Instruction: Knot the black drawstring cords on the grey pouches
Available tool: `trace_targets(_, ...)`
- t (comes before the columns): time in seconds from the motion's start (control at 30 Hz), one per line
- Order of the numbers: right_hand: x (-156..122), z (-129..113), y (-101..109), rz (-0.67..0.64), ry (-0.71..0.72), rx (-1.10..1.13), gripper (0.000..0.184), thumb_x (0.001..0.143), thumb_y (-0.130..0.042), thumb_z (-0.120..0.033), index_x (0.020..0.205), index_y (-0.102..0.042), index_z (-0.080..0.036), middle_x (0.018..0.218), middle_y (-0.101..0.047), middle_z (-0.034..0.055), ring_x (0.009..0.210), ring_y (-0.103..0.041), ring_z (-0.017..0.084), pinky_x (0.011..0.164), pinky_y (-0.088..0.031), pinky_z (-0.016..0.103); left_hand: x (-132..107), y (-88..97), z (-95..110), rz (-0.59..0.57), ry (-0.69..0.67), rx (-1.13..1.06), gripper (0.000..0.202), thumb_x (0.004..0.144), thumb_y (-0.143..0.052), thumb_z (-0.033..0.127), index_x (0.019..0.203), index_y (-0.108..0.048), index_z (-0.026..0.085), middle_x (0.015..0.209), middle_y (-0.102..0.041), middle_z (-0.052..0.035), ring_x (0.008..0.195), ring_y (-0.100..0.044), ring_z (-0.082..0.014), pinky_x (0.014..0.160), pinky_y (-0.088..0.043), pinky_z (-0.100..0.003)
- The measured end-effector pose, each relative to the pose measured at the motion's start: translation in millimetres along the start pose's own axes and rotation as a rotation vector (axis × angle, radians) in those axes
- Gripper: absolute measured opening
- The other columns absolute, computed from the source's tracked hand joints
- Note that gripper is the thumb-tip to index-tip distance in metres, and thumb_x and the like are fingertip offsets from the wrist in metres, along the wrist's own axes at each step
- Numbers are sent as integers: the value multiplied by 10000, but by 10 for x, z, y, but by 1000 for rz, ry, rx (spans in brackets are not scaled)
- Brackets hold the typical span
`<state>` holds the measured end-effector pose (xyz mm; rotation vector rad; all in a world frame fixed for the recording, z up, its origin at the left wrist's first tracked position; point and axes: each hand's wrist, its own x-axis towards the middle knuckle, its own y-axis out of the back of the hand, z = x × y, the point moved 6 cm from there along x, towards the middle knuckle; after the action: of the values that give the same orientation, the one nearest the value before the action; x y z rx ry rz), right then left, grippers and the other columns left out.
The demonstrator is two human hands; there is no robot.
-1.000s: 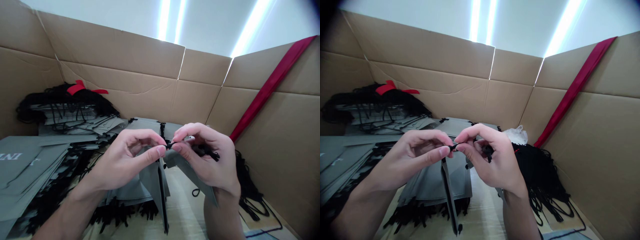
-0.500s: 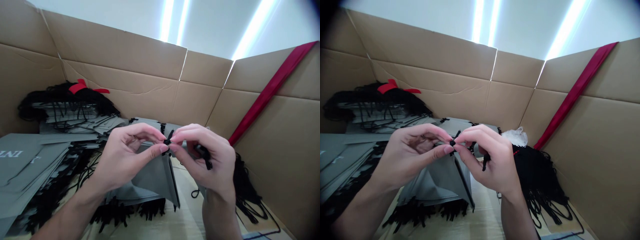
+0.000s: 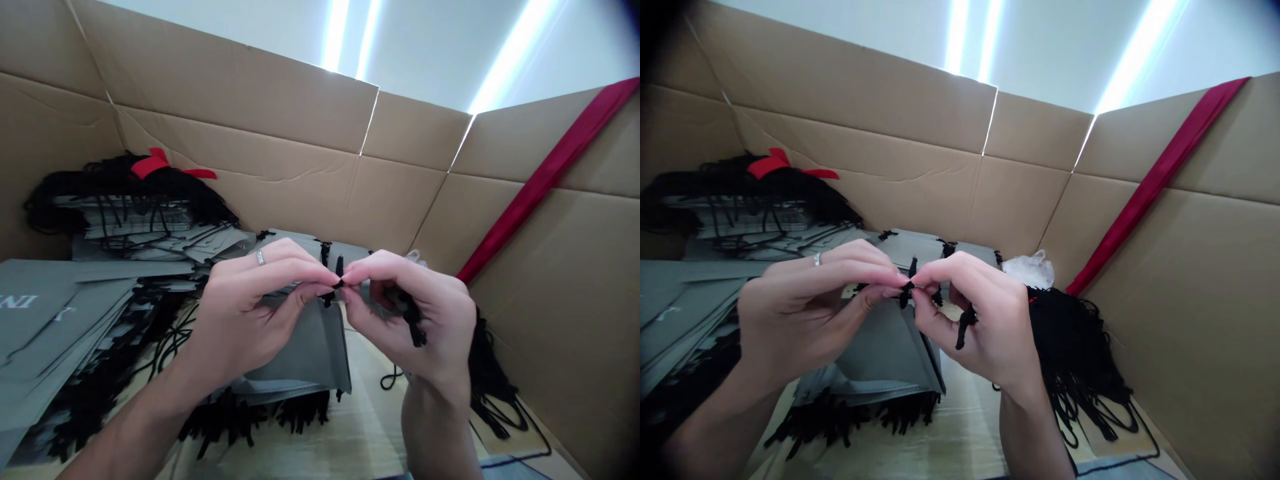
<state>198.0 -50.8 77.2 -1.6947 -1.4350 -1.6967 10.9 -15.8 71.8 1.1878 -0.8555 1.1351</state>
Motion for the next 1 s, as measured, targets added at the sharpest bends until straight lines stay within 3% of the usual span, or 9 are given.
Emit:
trace_targets(0.2, -8, 36, 25, 10, -103, 37, 262, 880, -825, -39, 1023, -771, -252, 803, -721, -108, 605, -525, 35, 553, -445, 186, -59, -44, 112, -32, -240, 185, 248, 990, -686, -133, 1077, -790, 76, 1001, -820, -93, 972, -764, -169, 886, -675, -305)
trace_targets(0.33, -8, 32, 12, -13, -120, 25, 225, 884, -821, -62, 1013, -776, -241, 833, -747, -100, 614, -547, 34, 558, -461, 186, -110, -72, 116, -44, -318, 284, 244, 1023, -647, -115, 1131, -766, 68, 1049, -813, -96, 1032, -757, -180, 949, -665, -303)
trace_targets(0.5, -10, 21, -16, -7, -123, -31, 207, 864, -798, -48, 971, -765, -221, 821, -735, -96, 633, -576, 31, 586, -477, 180, -113, -129, 34, -125, -270, 285, 268, 1053, -571, -101, 1137, -712, 111, 1031, -777, -78, 1004, -741, -169, 932, -635, -282)
trace_targets(0.67, 3, 15, -44, 21, -145, -43, 208, 828, -782, -34, 939, -755, -208, 808, -734, -102, 612, -556, 19, 553, -440, 169, -114, -161, -5, -130, -233, 268, 309, 1038, -547, -120, 1149, -678, 137, 1006, -736, -48, 954, -707, -147, 887, -605, -255)
trace_targets(0.9, 2, 89, -98, 11, -299, 149, 182, 812, -788, -47, 911, -761, -197, 735, -691, -100, 595, -526, 26, 534, -426, 148, -78, -146, -52, -164, -44, 142, 303, 1071, -480, -67, 1109, -642, 186, 938, -666, 4, 820, -608, -90, 717, -501, -198)
trace_targets(1.0, 0, 126, -120, -6, -380, 251, 168, 802, -790, -49, 887, -767, -192, 689, -667, -94, 571, -515, 32, 527, -436, 140, -63, -135, -75, -189, 44, 53, 292, 1076, -480, -45, 1071, -626, 208, 917, -655, 22, 814, -599, -87, 714, -490, -209)
